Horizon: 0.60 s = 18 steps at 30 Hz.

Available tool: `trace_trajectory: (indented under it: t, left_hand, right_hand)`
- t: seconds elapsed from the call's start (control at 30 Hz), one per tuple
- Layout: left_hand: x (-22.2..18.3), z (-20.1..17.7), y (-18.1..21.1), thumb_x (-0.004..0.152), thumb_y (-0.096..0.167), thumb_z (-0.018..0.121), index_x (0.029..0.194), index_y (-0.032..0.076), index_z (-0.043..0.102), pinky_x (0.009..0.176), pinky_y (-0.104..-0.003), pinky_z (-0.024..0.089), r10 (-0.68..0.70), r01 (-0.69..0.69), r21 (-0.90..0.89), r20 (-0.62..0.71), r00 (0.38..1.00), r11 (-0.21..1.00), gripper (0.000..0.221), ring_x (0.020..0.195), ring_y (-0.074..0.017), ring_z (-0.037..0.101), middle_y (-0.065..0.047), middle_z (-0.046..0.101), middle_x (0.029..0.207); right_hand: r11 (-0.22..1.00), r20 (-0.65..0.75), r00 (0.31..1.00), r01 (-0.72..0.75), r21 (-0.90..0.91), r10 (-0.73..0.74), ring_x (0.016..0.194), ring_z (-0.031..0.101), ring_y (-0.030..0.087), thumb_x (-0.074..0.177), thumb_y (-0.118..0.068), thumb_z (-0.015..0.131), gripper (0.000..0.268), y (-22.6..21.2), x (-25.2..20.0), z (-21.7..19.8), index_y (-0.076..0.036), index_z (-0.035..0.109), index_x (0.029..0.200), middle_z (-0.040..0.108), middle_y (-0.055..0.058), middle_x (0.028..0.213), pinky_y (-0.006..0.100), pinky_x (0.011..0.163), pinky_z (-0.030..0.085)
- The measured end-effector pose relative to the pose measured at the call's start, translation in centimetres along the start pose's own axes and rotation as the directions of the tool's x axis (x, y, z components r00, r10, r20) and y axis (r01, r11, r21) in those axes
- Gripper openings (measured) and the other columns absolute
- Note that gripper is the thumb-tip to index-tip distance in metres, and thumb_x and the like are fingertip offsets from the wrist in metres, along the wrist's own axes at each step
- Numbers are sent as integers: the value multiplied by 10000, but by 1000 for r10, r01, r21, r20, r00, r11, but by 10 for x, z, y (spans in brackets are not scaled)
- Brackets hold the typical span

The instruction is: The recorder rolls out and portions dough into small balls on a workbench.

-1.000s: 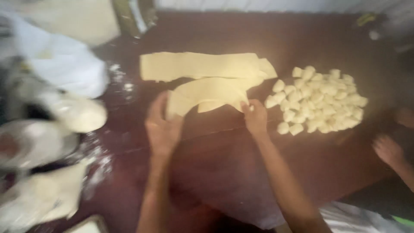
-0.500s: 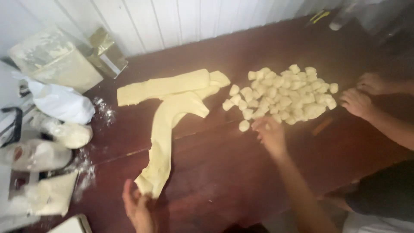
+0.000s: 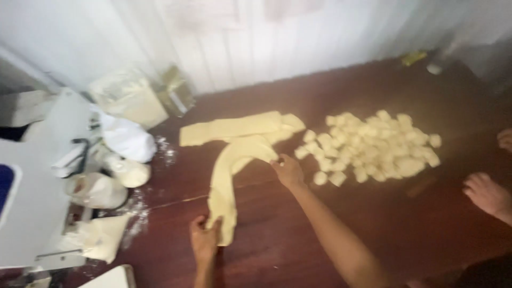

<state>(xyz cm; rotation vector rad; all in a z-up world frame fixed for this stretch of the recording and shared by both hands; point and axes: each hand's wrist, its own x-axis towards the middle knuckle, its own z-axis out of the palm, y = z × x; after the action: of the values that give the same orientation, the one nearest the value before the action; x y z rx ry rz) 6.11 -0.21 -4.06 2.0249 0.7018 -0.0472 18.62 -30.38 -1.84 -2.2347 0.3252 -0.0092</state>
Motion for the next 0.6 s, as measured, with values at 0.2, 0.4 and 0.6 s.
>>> trace_trajectory:
  t: [0.2, 0.4, 0.6]
  left_hand:
    - [29, -9, 29, 844, 561, 712, 1205, 100, 722, 919, -448, 564, -74, 17, 226, 244, 967, 974, 586, 1008, -303, 733, -155, 764, 1111]
    - [20, -10, 31, 886, 605, 670, 1232, 109, 695, 859, -467, 571, 11, -101, 312, 276, 961, 945, 606, 914, -299, 715, -148, 737, 1025]
    - [16, -8, 42, 949, 496, 673, 1158, 78, 744, 794, -434, 588, -35, -22, 206, 269, 963, 978, 472, 788, -265, 720, -145, 776, 888]
  right_hand:
    - [935, -224, 947, 153, -320, -231, 1135, 655, 351, 932, -331, 646, 352, -12, 65, 63, -36, 655, 1124, 700, 188, 1169, 468, 979, 514]
    - [682, 47, 814, 516, -518, -580, 961, 677, 357, 921, -135, 610, 101, -93, -11, 49, -65, 677, 950, 698, 157, 1018, 483, 805, 552]
    - [763, -58, 775, 603, -231, -630, 845, 695, 371, 890, -68, 656, 98, -96, -77, 16, -43, 648, 984, 691, 172, 981, 471, 696, 552]
